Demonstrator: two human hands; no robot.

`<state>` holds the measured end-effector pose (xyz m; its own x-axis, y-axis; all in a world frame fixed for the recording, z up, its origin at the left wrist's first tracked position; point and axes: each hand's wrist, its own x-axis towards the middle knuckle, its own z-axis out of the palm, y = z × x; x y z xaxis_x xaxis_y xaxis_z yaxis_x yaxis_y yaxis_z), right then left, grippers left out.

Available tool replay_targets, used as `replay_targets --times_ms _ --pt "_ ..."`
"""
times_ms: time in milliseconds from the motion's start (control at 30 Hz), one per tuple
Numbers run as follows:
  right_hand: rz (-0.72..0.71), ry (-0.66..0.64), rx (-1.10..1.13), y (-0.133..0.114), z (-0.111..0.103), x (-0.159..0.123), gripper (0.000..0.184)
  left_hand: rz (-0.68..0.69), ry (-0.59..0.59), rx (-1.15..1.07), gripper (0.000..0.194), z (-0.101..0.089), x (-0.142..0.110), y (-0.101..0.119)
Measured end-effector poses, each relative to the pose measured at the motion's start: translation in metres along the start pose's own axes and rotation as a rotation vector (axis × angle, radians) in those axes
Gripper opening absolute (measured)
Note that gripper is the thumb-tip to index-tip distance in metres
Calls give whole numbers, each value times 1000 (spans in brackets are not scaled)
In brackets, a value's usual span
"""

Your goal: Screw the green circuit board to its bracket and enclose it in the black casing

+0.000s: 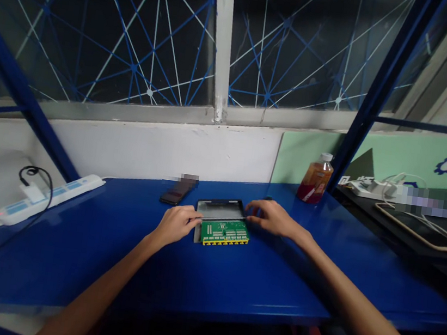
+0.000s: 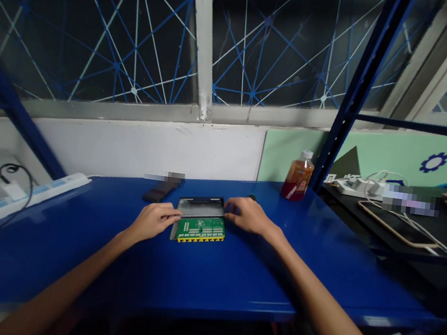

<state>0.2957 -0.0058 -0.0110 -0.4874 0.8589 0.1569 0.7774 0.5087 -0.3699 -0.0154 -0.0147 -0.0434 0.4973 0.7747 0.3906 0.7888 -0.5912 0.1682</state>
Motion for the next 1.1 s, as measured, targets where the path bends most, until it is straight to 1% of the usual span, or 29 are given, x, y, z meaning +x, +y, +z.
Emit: replay_targets --times_ms 67,133,233,300,433,533,700,767,867,933,1067,1100 --pt "-101 -28 10 -7 1 -1 20 15 16 12 19 -1 0 0" --pt "-139 -36 -3 -11 2 -2 19 36 37 26 19 -2 -2 1" --pt "-147 -47 -1 -14 2 -3 18 71 62 47 20 -3 -5 4" --pt "-147 -55 30 -15 1 -4 18 82 57 53 22 -3 -7 6" --pt "-142 -73 140 -17 -3 -5 26 67 43 35 24 -1 -11 8" --pt "-130 -100 227 -15 -5 -6 33 45 47 -33 25 0 -11 5" --pt "-153 -165 364 -6 -6 -8 54 18 89 -263 24 0 -8 0" --pt "-163 -163 396 -4 -4 -8 53 -5 100 -324 23 -1 -8 0" --pt "-179 -86 371 -3 0 -5 41 -82 77 -409 22 -2 -8 0" --pt "-170 -60 385 -3 2 -3 36 -163 30 -499 25 -1 -9 -1" --pt "-116 -93 499 -5 3 -2 33 -387 -162 -715 26 -2 -8 0" --pt "-107 -107 530 -5 2 -2 32 -435 -195 -755 26 -3 -8 1"
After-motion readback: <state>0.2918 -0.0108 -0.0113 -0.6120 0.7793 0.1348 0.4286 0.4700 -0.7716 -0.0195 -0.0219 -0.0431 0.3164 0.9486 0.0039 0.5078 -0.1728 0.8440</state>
